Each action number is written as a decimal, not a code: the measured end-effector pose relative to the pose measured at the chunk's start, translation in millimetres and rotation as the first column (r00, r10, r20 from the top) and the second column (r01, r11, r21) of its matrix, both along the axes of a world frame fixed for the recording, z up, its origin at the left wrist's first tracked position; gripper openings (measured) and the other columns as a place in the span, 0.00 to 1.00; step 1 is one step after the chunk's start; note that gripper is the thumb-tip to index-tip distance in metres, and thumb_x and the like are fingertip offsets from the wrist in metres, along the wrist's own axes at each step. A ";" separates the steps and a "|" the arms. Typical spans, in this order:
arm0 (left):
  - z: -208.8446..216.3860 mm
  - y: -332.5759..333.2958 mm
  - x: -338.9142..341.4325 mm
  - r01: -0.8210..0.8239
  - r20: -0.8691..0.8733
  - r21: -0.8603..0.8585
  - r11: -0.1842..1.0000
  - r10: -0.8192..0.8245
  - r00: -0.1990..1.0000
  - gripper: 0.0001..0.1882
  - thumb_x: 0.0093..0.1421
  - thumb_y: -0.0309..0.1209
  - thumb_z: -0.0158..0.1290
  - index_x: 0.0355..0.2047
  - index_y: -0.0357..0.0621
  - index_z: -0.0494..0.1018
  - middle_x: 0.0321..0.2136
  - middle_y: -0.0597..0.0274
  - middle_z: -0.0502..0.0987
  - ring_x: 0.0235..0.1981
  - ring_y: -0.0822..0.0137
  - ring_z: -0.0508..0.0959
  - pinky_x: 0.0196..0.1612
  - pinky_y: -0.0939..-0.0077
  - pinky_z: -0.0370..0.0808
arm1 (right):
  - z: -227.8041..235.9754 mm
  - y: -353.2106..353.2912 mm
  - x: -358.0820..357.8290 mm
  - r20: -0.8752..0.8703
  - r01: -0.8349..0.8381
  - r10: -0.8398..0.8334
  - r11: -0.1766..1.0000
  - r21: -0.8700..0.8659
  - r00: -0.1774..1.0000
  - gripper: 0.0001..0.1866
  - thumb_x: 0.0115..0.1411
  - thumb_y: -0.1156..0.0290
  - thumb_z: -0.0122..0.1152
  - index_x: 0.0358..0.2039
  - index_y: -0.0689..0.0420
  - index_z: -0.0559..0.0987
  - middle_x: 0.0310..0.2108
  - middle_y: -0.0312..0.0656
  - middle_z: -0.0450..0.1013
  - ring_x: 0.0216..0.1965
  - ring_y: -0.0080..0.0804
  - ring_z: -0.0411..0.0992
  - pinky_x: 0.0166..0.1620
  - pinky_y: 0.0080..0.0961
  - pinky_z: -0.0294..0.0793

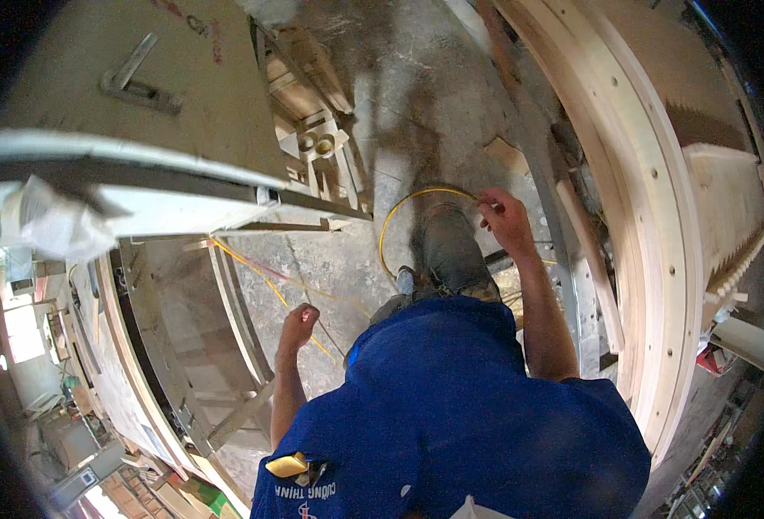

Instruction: The person picks up a wooden cup containing a yellowish liquid, pours additional liquid from two plastic bottles into it, and then uses a power drill with a mixing attachment to stir the contents. The person then wipes the cup with a cloth and places it on a wooden rack.

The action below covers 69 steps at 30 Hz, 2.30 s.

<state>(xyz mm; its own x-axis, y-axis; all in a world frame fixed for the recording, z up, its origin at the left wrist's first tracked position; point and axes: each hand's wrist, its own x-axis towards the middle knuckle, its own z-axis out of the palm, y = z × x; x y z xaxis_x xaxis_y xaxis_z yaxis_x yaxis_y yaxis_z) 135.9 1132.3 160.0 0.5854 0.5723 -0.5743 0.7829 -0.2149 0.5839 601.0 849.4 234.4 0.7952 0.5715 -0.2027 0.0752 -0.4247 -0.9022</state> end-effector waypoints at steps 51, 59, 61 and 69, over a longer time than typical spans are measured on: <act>69.1 -190.8 117.9 -0.899 -0.718 -0.052 0.435 0.610 0.336 0.15 0.67 0.38 0.50 0.40 0.40 0.80 0.32 0.55 0.83 0.33 0.63 0.80 0.37 0.64 0.76 | -373.5 443.5 194.5 -0.707 0.194 0.226 0.866 0.461 0.670 0.15 0.60 0.68 0.68 0.45 0.60 0.80 0.34 0.37 0.80 0.32 0.24 0.77 0.39 0.27 0.77; -1.5 -167.0 13.1 -0.641 -0.407 -0.127 0.757 0.549 0.730 0.14 0.67 0.37 0.50 0.40 0.40 0.80 0.32 0.58 0.84 0.32 0.67 0.80 0.35 0.66 0.76 | -203.3 357.6 170.6 -0.679 0.333 0.130 0.795 0.507 0.722 0.17 0.58 0.67 0.68 0.45 0.62 0.79 0.32 0.40 0.79 0.31 0.29 0.77 0.39 0.31 0.79; -18.1 -160.0 -14.9 -0.565 -0.317 -0.112 0.818 0.509 0.800 0.14 0.67 0.36 0.50 0.40 0.40 0.80 0.31 0.58 0.84 0.31 0.68 0.80 0.35 0.66 0.76 | -148.9 332.5 161.7 -0.614 0.349 0.137 0.718 0.602 0.777 0.14 0.58 0.70 0.67 0.43 0.61 0.80 0.33 0.39 0.79 0.31 0.27 0.77 0.40 0.29 0.78; -56.0 -116.5 -52.6 -0.473 0.068 -0.059 0.879 0.476 0.877 0.11 0.64 0.32 0.56 0.33 0.36 0.79 0.24 0.54 0.81 0.26 0.69 0.77 0.31 0.72 0.73 | -30.3 249.8 103.8 -0.330 0.223 0.053 0.636 0.739 0.943 0.08 0.61 0.76 0.62 0.41 0.62 0.81 0.33 0.40 0.80 0.33 0.27 0.77 0.39 0.27 0.77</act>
